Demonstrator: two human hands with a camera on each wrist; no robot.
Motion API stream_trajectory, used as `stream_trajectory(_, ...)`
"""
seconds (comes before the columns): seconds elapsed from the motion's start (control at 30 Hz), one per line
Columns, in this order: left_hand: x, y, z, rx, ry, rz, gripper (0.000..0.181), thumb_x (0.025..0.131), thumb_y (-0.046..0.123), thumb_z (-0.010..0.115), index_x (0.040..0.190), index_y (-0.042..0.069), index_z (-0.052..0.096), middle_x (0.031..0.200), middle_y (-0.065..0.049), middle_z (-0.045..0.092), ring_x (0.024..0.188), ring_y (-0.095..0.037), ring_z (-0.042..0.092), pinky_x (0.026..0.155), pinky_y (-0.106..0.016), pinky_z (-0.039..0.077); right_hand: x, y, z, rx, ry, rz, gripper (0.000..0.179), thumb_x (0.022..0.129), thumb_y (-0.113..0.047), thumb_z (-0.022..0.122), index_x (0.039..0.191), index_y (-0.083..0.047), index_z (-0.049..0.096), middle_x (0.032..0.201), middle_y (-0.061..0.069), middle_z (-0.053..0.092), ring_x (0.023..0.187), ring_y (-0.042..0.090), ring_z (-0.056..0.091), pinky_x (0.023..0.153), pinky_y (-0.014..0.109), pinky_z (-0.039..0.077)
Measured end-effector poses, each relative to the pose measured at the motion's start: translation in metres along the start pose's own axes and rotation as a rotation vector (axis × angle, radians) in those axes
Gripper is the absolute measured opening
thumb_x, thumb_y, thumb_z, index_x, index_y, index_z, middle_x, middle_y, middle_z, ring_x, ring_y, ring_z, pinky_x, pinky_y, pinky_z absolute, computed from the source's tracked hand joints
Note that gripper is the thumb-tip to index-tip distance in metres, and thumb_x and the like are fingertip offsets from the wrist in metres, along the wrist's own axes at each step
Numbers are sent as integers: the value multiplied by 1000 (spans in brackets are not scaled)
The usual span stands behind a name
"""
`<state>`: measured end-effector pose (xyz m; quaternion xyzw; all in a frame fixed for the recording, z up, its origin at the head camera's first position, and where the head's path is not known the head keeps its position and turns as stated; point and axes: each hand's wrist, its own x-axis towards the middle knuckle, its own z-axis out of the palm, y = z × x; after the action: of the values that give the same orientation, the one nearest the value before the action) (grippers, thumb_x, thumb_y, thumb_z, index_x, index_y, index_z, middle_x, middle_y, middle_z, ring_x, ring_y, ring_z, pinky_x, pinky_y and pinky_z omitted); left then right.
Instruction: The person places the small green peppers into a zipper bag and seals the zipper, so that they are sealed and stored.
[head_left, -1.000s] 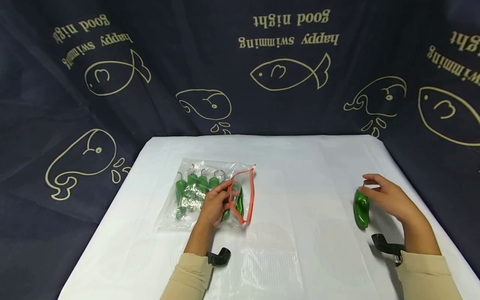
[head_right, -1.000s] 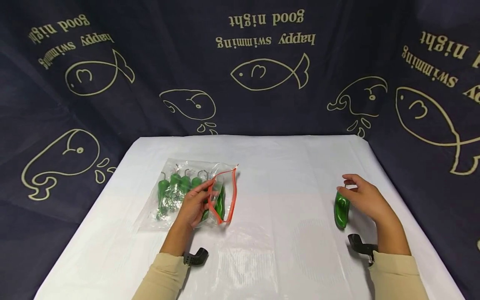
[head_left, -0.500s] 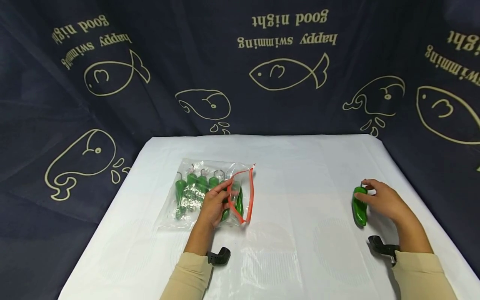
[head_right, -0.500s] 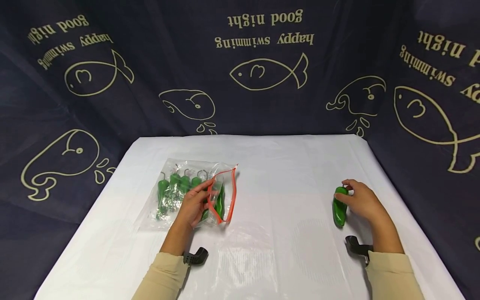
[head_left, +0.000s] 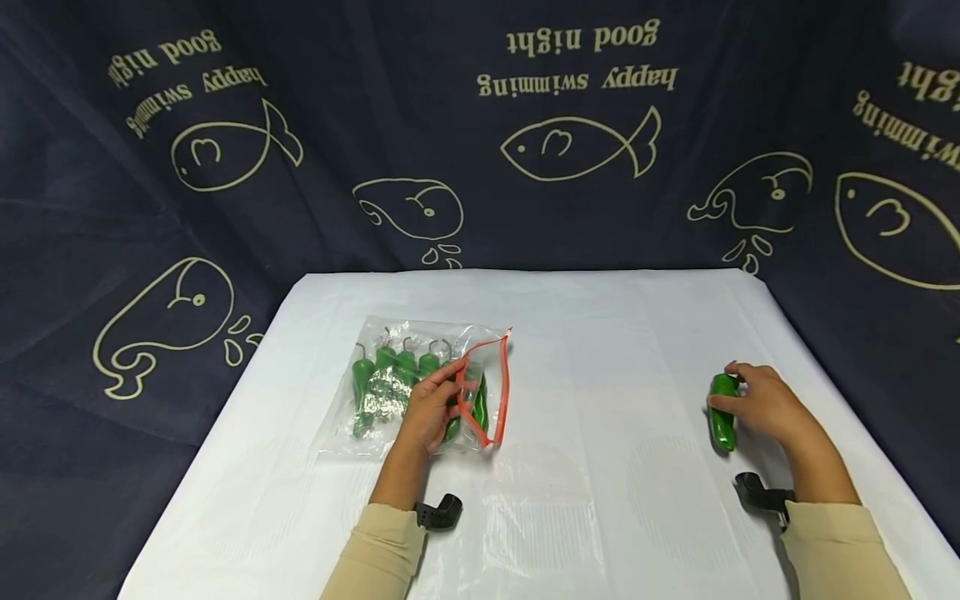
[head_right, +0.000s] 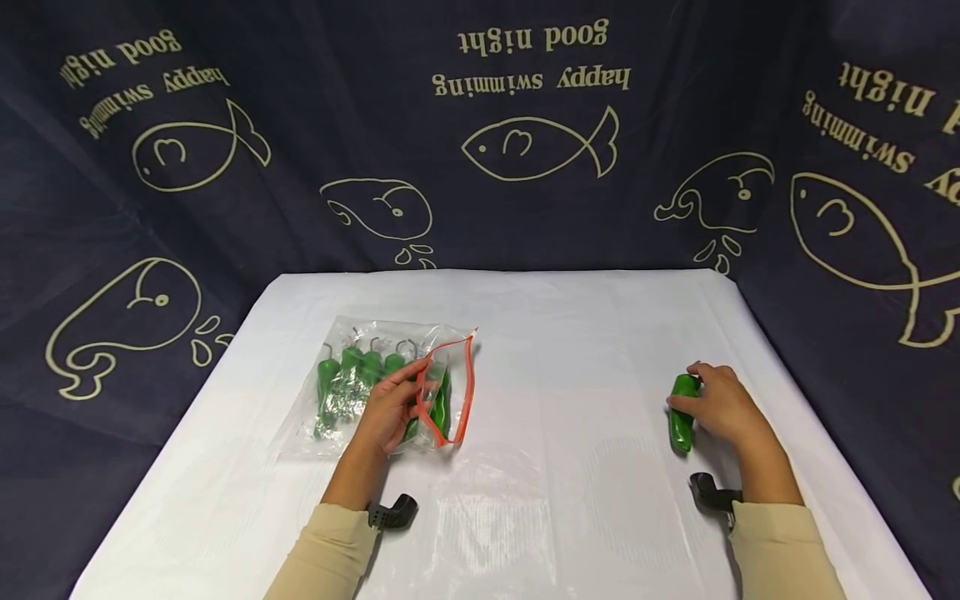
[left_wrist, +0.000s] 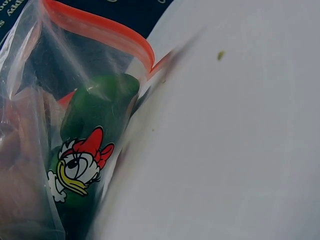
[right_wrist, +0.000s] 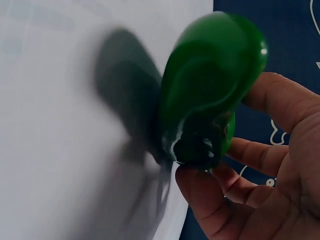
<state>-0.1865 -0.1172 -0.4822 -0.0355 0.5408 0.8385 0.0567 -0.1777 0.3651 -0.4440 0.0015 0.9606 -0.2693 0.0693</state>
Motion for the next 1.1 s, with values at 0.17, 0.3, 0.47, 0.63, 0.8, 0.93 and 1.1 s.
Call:
stream_trajectory(0.17,2,-1,0,-4,18,0,45,95,-4,47,138,-1,57,126,-18,60,87,-14,71,58,-22,57,1,1,0,-1,-30,4,75,89,-31,70,135,19,37,123,48,37,109,59,44,84,66,43)
stream_trajectory(0.3,2,-1,0,-3,14,3,45,95,-4,48,138,0,57,123,-18,63,87,-15,71,58,-22,57,-1,1,0,21,-50,16,78,90,-32,69,139,17,34,126,47,38,112,61,41,83,64,43)
stream_trajectory(0.47,1,-1,-1,4,8,-3,43,97,-3,47,139,1,57,124,-20,62,88,-15,71,59,-22,57,-4,-1,1,127,-60,7,73,93,-24,66,141,16,30,130,44,38,111,53,48,77,49,50)
stream_trajectory(0.63,0,0,-1,14,5,-7,43,98,-2,48,140,0,56,119,-21,64,89,-15,71,59,-22,57,-4,-9,4,267,-87,-61,68,95,-14,63,143,17,25,132,42,37,106,45,57,69,30,56)
stream_trajectory(0.8,0,0,-1,13,9,-9,43,97,-2,48,139,0,56,116,-18,65,88,-16,71,59,-22,57,0,-25,8,379,-85,-129,65,94,-3,59,146,13,24,135,37,37,104,35,59,69,29,57)
stream_trajectory(0.93,0,0,0,8,10,-3,43,96,-3,47,139,0,56,119,-19,64,88,-15,71,59,-22,57,6,-40,14,468,-100,-170,66,91,3,58,147,11,25,139,34,34,99,20,60,71,29,58)
stream_trajectory(1.1,1,-1,0,-1,-1,6,44,95,-4,48,139,0,56,117,-17,66,87,-15,71,58,-22,57,12,-62,26,540,-119,-184,68,91,2,60,148,9,25,143,32,32,97,16,60,73,29,58)
